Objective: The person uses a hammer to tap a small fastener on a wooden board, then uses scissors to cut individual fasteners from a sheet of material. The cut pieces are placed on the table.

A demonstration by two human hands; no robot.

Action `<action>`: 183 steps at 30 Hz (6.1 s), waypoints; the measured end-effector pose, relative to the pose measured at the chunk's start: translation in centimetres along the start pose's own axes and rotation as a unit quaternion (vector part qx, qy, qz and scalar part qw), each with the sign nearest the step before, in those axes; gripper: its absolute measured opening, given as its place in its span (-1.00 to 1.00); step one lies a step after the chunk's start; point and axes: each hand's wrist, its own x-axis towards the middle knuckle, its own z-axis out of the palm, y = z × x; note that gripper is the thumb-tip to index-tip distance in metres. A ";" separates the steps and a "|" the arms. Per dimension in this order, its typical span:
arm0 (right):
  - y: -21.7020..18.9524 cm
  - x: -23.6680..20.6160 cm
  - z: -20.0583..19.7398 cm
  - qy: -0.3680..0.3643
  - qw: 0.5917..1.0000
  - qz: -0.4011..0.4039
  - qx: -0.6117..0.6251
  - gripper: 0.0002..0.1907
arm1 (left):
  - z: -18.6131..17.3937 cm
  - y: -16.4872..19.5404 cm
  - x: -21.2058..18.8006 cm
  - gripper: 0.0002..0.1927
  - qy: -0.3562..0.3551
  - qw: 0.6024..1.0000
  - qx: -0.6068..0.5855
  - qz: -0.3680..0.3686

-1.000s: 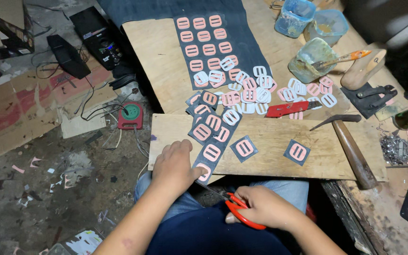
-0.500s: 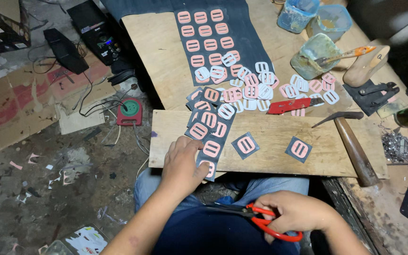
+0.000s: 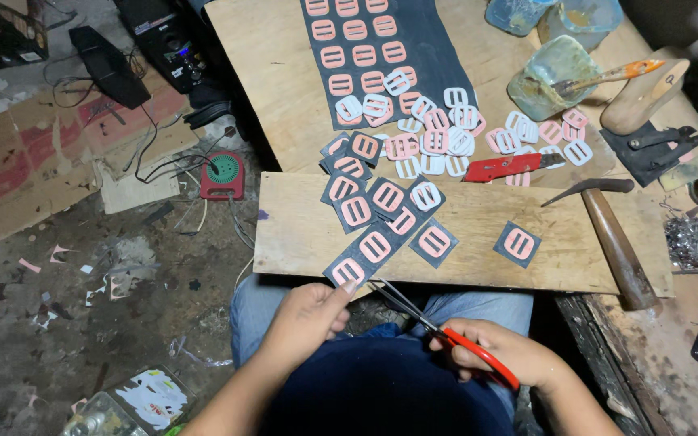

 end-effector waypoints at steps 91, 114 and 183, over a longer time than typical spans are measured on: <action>-2.8 4.2 2.3 0.169 0.985 0.034 0.033 -0.76 | 1.8 0.5 3.1 -0.54 -0.009 0.968 -0.176 0.176; 2.7 2.5 0.5 0.263 0.944 -0.018 0.196 -0.68 | 4.1 5.7 2.4 -0.49 0.221 0.771 0.377 0.464; -0.9 3.6 2.0 0.222 0.973 0.029 0.060 -0.60 | 3.2 3.9 4.8 -0.65 -0.006 0.955 -0.244 0.168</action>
